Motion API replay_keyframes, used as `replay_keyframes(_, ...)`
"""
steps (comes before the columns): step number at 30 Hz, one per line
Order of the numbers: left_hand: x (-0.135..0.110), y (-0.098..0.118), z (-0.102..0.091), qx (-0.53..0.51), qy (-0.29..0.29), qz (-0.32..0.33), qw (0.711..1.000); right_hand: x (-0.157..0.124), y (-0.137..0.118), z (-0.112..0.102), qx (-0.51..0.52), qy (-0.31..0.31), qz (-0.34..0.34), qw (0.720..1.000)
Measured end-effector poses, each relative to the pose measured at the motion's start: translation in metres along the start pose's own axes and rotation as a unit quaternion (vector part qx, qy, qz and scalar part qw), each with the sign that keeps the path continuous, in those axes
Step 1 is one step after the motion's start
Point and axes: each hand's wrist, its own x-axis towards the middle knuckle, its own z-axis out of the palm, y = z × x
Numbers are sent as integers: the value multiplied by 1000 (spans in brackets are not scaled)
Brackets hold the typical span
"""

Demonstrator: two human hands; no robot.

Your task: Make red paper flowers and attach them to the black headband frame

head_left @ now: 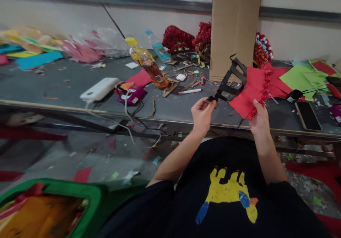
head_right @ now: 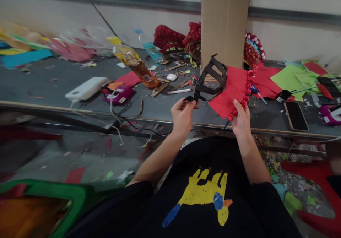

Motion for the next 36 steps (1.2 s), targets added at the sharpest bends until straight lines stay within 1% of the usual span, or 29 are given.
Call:
replay_keyframes(4, 1, -1, -2, -51, -22, -46, 997, -10, -6, 8, 19, 8, 5, 1000)
replay_keyframes(7, 0, 1, -5, -69, -63, -51, 994, -11, -7, 9, 21, 15, -4, 1000)
replay_keyframes(9, -2, 3, -8, -75, -94, -47, 992, -10, -6, 7, 18, 13, -4, 1000)
replay_keyframes(12, -4, 6, -17, -82, -129, -37, 988, -8, -4, 3, 9, 10, 23, 1000)
replay_keyframes(15, -6, 8, -25, -80, -140, -20, 987, -8, -4, 0, 8, 1, 43, 999)
replay_keyframes(19, -8, 10, -32, -71, -160, 16, 984, -11, -6, 0, 14, -25, 42, 999)
replay_keyframes(21, -9, 11, -33, -78, -179, 42, 980, -14, -7, 0, 8, -28, 29, 999)
replay_keyframes(24, -9, 11, -35, -82, -203, 82, 972, -18, -10, 1, -12, -31, -12, 999)
replay_keyframes(30, -9, 7, -41, -47, -232, 140, 961, -29, -20, 1, -52, -40, -86, 994)
replay_keyframes(33, -10, 9, -41, -26, -232, 163, 959, -34, -24, -1, -66, -50, -115, 990)
replay_keyframes(36, -12, 12, -40, -7, -220, 162, 962, -38, -25, -3, -79, -56, -138, 986)
